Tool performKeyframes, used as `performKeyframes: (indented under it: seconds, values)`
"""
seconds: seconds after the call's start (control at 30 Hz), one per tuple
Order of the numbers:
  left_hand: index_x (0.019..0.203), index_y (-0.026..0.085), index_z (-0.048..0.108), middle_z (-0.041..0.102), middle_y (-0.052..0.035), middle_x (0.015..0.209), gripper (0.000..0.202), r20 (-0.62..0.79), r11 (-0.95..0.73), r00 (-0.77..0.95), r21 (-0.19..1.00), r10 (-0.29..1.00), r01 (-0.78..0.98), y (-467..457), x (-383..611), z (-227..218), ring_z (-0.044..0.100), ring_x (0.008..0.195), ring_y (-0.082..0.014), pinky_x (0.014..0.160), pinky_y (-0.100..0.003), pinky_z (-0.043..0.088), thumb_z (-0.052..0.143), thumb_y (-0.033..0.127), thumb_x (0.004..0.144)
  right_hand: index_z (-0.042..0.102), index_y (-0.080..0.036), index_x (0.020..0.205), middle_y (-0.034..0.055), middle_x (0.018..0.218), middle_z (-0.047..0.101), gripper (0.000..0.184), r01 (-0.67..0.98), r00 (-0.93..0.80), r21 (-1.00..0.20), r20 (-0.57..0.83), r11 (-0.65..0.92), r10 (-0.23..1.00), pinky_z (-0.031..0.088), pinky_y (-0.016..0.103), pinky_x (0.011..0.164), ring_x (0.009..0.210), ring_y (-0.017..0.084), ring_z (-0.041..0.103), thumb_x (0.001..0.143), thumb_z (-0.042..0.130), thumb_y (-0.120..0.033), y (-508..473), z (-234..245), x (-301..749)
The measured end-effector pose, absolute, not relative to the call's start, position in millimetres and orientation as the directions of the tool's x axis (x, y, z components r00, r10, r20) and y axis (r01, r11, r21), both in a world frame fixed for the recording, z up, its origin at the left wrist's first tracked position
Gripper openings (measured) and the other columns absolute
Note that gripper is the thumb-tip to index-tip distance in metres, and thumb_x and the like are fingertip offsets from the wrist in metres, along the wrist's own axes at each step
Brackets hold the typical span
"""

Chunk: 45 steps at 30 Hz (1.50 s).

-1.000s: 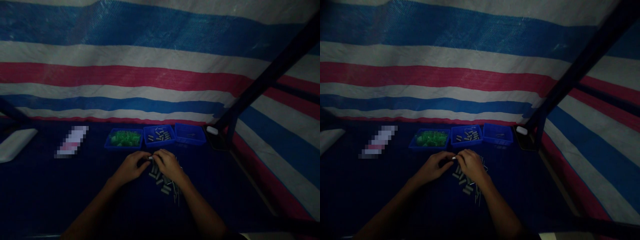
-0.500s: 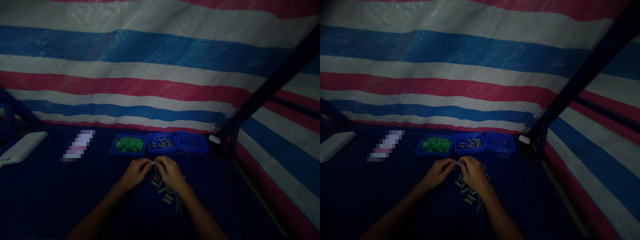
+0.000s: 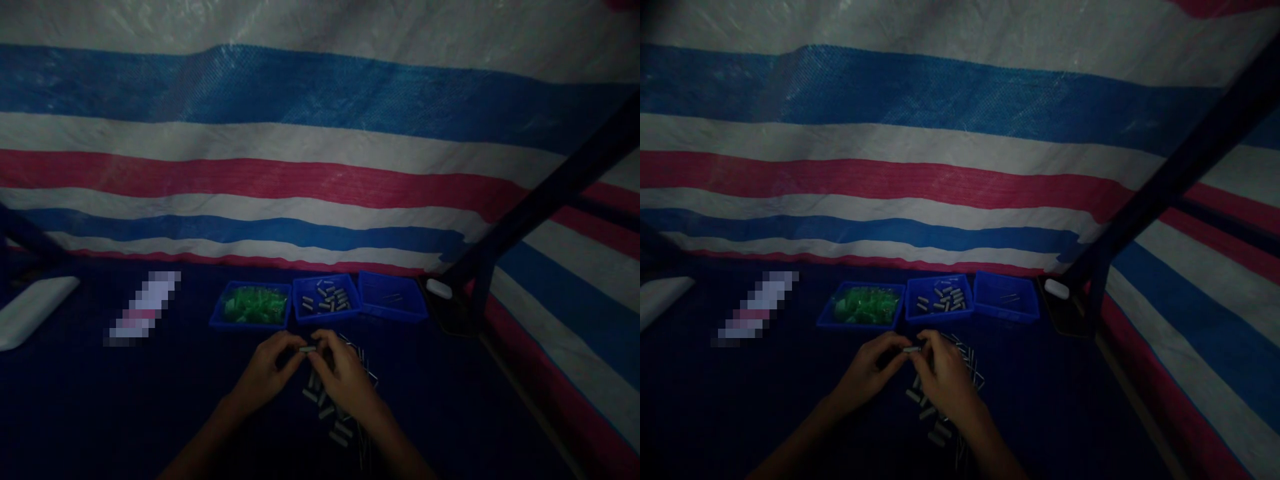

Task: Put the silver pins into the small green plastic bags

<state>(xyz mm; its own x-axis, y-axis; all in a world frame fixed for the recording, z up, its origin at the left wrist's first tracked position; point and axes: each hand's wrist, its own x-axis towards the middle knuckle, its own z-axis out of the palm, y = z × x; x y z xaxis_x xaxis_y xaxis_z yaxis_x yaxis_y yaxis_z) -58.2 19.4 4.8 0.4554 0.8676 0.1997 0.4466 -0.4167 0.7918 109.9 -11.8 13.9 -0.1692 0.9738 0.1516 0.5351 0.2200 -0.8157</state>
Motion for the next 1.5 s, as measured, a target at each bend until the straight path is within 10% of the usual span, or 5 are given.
performKeyframes:
  seconds: [0.67, 0.83, 1.3, 1.5]
  values:
    - [0.089, 0.017, 0.060, 0.063, -0.0028, 0.078, 0.015, 0.234, -0.418, 0.427, 0.810, 0.873, 0.412, 18, -61, 3, 0.059, 0.071, -0.0121, 0.066, -0.023, 0.047, 0.051, 0.026, 0.081, 0.055, -0.018, 0.071, 0.0000, 0.069, 0.056, 0.022, 0.592, -0.173, -0.757, 0.214, 0.275, 0.961, 0.037, 0.024, 0.066, 0.069, 0.011, 0.052, 0.087, 0.042, -0.026, -11, 20, 111]
    - [0.088, 0.017, 0.060, 0.066, -0.0028, 0.082, 0.017, 0.174, -0.332, 0.366, 0.839, 0.914, 0.432, 16, -60, 4, 0.060, 0.073, -0.0126, 0.067, -0.022, 0.047, 0.049, 0.028, 0.082, 0.054, -0.020, 0.101, 0.0006, 0.079, 0.059, 0.022, 0.559, -0.157, -0.775, 0.251, 0.296, 0.955, 0.041, 0.025, 0.071, 0.076, 0.013, 0.055, 0.079, 0.055, -0.024, -13, 18, 111]
    - [0.095, 0.018, 0.056, 0.063, -0.0010, 0.079, 0.017, 0.217, -0.413, 0.434, 0.802, 0.874, 0.431, 12, -60, 5, 0.059, 0.069, -0.0107, 0.065, -0.021, 0.047, 0.051, 0.026, 0.081, 0.053, -0.018, 0.073, 0.0003, 0.069, 0.057, 0.022, 0.586, -0.191, -0.744, 0.257, 0.320, 0.947, 0.038, 0.026, 0.068, 0.069, 0.011, 0.053, 0.089, 0.038, -0.022, -16, 24, 110]
    - [0.087, 0.017, 0.058, 0.065, -0.0018, 0.079, 0.015, 0.184, -0.361, 0.385, 0.810, 0.904, 0.462, 11, -56, 12, 0.060, 0.070, -0.0118, 0.065, -0.021, 0.047, 0.049, 0.028, 0.081, 0.051, -0.020, 0.103, 0.0008, 0.081, 0.059, 0.024, 0.580, -0.231, -0.744, 0.241, 0.332, 0.943, 0.040, 0.025, 0.070, 0.076, 0.013, 0.054, 0.079, 0.056, -0.023, -17, 24, 114]
